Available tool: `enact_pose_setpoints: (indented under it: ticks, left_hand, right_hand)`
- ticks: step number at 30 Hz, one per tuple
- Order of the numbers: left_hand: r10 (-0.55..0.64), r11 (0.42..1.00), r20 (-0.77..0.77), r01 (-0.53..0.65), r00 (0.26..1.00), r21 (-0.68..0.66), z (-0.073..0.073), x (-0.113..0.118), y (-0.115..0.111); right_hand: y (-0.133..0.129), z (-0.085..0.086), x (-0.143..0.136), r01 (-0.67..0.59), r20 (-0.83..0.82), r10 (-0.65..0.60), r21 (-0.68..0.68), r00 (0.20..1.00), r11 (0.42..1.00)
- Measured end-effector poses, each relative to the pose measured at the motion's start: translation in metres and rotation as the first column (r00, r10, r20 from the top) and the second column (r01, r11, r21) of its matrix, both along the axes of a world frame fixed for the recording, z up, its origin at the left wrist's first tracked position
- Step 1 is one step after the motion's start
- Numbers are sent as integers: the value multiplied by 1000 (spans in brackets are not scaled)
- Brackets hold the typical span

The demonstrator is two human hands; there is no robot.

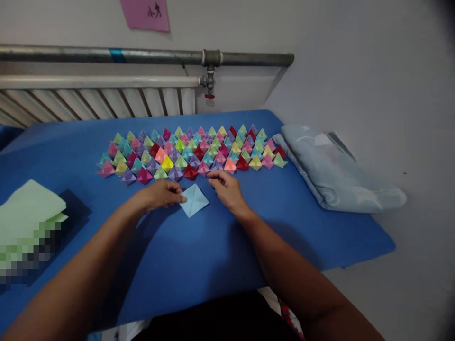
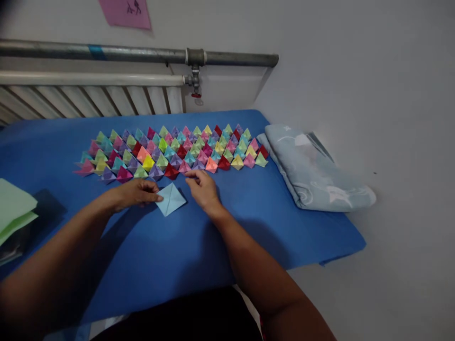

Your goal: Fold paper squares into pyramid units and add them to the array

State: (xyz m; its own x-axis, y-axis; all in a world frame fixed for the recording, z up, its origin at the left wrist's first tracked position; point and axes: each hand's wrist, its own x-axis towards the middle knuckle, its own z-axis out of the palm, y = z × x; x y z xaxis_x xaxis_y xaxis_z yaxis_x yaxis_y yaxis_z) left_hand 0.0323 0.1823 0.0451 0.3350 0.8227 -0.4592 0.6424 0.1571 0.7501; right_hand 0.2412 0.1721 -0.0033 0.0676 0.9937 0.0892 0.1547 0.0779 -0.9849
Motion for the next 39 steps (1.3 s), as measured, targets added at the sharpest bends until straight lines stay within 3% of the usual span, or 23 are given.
enact_pose_setpoints:
  ticks: [2,5,9,12,22,28,35,39]
  left_hand:
    - [262,965,244,-254,934,-64,-7,-1,-7]
    - [492,860,501,-486,712,-155,-16,7,-15]
    - [607,752,652,-594,454,-286,-22,22,-23]
    - [632,724,668,-608,393,-327,-25,30,-29]
    - [571,794,655,-535,495,-288,-33,30,-40]
    - [520,846,608,-463,600,-266,-31,25,-40]
    - [481,872,560,-434,675,-227,-27,24,-40]
    - [417,902,558,-405,718,-152,-24,16,-38]
  right_hand:
    - [-2,4,-1,-11,-111,2,-83,994,997]
    - [-6,6,-7,-60,-280,6,-182,960,981]
    - [-11,9,-24,-133,-337,45,-240,940,962]
    - [-14,10,-35,-121,-329,41,-226,943,966]
    - [-17,10,-38,-101,-305,29,-224,952,969]
    - [-19,14,-36,-110,-313,29,-244,949,963]
    - [-18,13,-36,-81,-308,7,-228,951,970]
    - [-17,11,-31,-54,-227,11,-183,974,982]
